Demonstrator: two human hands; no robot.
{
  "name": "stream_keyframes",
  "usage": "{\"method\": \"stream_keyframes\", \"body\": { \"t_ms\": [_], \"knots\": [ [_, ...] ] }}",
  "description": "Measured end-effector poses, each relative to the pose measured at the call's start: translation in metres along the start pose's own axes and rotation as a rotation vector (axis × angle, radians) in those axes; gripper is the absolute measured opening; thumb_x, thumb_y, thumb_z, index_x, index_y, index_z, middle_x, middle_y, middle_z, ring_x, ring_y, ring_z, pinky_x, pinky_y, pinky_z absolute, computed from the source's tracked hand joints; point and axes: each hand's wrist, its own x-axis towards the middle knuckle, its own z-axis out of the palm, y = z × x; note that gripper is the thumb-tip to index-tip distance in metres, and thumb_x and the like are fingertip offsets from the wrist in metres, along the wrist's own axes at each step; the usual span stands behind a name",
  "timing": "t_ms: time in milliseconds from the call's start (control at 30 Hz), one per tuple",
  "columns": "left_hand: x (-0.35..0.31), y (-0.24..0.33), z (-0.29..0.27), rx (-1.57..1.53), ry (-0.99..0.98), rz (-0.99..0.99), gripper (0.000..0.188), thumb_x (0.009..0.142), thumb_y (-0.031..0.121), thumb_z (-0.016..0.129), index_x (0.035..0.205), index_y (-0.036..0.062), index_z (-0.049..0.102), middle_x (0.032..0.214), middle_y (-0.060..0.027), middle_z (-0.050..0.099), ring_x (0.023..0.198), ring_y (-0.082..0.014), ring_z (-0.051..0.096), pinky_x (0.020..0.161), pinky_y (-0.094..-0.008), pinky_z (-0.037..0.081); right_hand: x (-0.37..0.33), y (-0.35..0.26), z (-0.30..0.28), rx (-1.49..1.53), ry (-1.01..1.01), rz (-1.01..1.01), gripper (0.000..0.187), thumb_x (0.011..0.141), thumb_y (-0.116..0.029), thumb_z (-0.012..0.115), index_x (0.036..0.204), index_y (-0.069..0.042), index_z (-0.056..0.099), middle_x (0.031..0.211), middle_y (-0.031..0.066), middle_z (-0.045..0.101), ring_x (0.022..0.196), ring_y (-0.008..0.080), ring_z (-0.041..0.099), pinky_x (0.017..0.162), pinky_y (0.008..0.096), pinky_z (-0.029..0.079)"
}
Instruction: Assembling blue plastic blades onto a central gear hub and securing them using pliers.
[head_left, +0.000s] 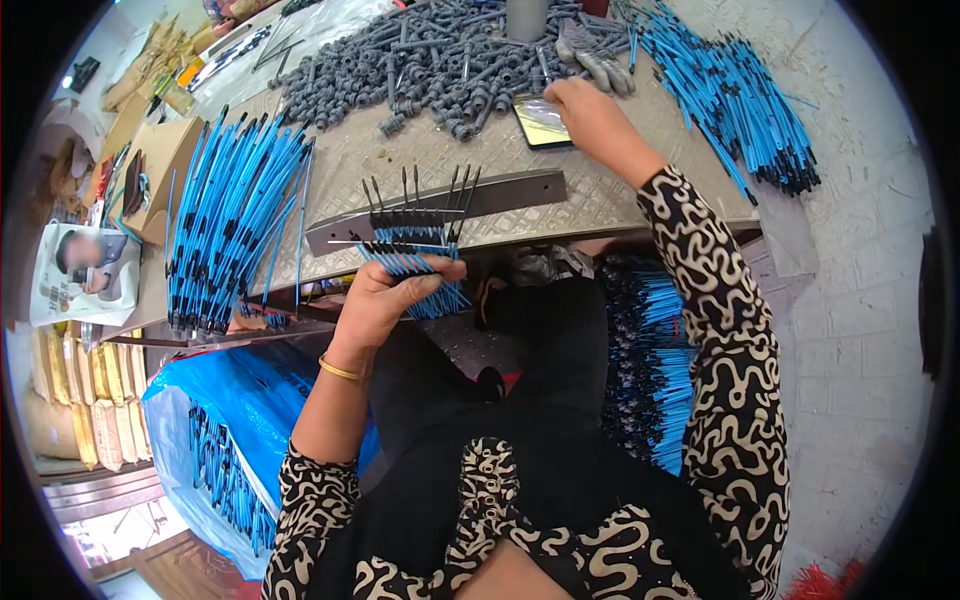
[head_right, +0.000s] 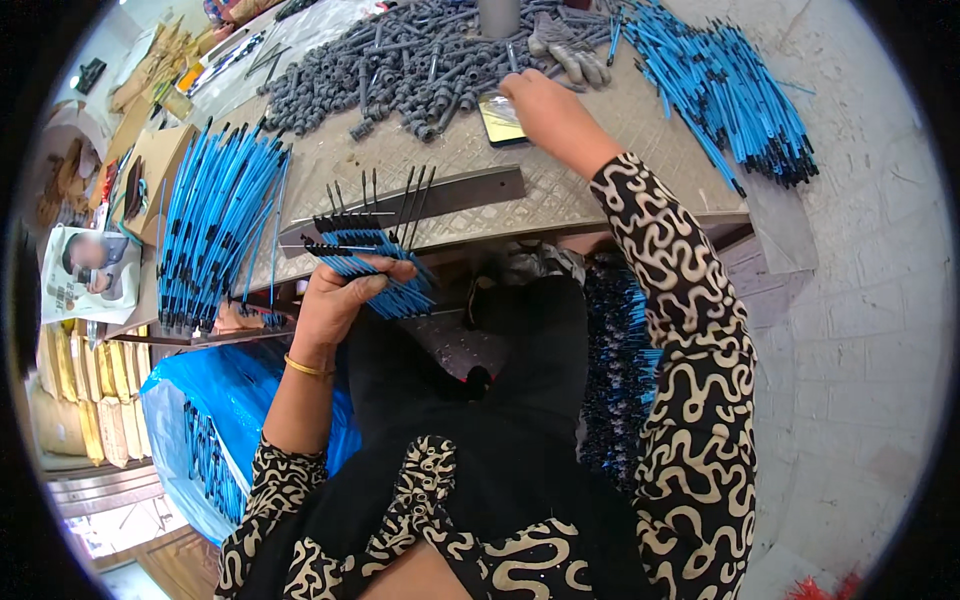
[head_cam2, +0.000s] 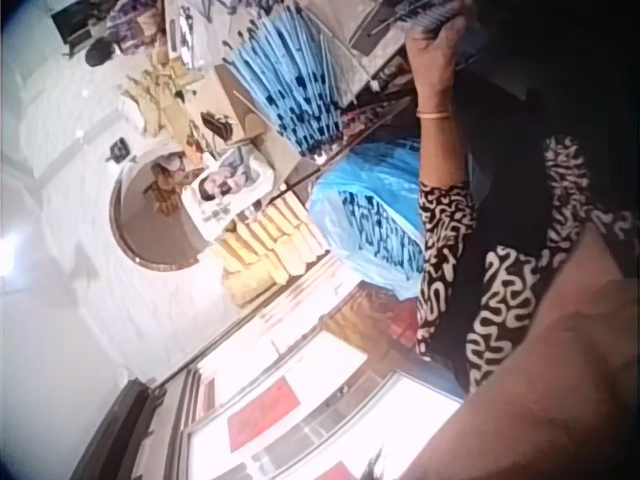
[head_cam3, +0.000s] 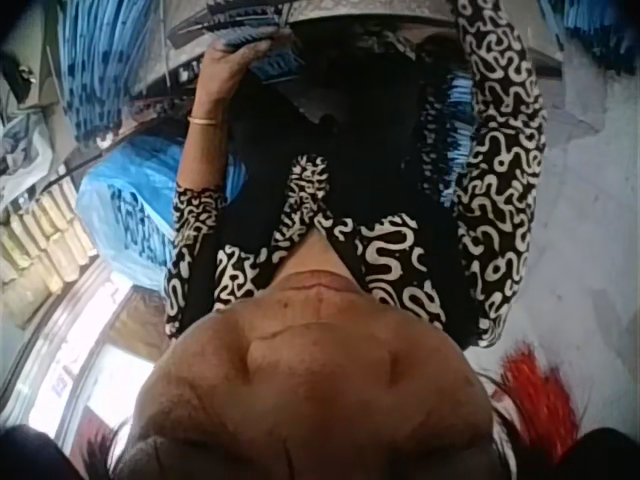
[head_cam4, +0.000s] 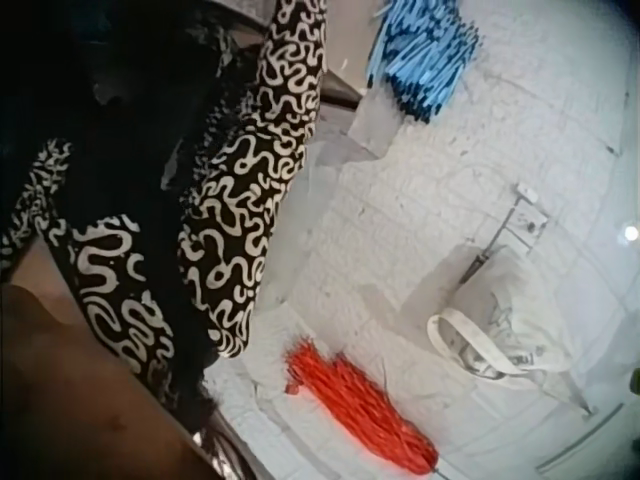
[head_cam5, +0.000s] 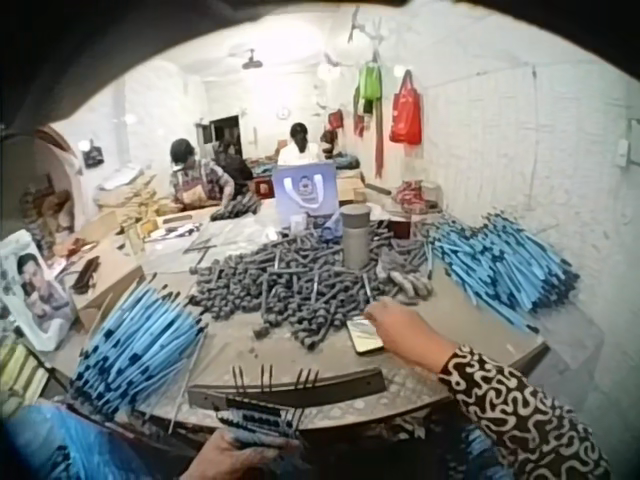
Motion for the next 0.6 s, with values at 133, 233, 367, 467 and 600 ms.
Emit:
{"method": "stream_keyframes", "body": {
  "t_ms": [133,233,367,467,600],
  "knots": [
    [-0.002,-0.003,-0.003,0.002,0.01,0.013,0.021,0.082,0.005,0.06,0.102,-0.0013,0.063,0.1,-0.0128,0.065,0.096,-0.0207,0.061,0.089,-0.0327,0.045,-0.018,-0.063,-0.012,0.086,-0.207,-0.107,0.017,0.083,-0.015,0.057,0.098,-0.012,0.064,0.082,0.0098,0.056,0.075,0.0297,0.057,0.065,0.0361,0.045],
    [-0.001,-0.002,-0.002,-0.001,0.003,0.009,0.021,0.082,0.004,0.059,0.102,-0.0014,0.063,0.099,-0.0128,0.065,0.096,-0.0209,0.061,0.089,-0.0328,0.045,-0.032,-0.071,-0.007,0.077,-0.254,-0.121,0.019,0.082,-0.017,0.057,0.099,-0.013,0.064,0.08,0.0092,0.055,0.074,0.0285,0.057,0.064,0.0364,0.045],
    [0.001,0.001,0.002,-0.018,0.02,0.002,0.021,0.082,0.003,0.059,0.102,-0.0015,0.063,0.099,-0.0129,0.065,0.096,-0.0211,0.061,0.089,-0.033,0.045,-0.033,-0.07,0.002,0.062,-0.28,-0.111,0.02,0.082,-0.017,0.058,0.1,-0.014,0.064,0.079,0.0086,0.054,0.073,0.0281,0.056,0.064,0.0372,0.045],
    [0.002,0.001,0.002,-0.025,0.018,0.004,0.02,0.082,0.003,0.059,0.102,-0.0015,0.063,0.099,-0.0129,0.065,0.096,-0.0213,0.061,0.088,-0.0331,0.045,-0.03,-0.069,0.006,0.055,-0.279,-0.101,0.02,0.081,-0.017,0.058,0.1,-0.014,0.064,0.079,0.0083,0.054,0.074,0.0281,0.057,0.064,0.0374,0.046],
    [0.002,0.001,0.002,-0.017,0.018,0.008,0.02,0.082,0.003,0.059,0.101,-0.0014,0.063,0.099,-0.0129,0.065,0.096,-0.0215,0.061,0.088,-0.0333,0.045,-0.027,-0.071,0.011,0.053,-0.273,-0.105,0.021,0.08,-0.016,0.058,0.1,-0.014,0.065,0.08,0.0079,0.055,0.075,0.0279,0.057,0.064,0.0372,0.046]
  ]
}}
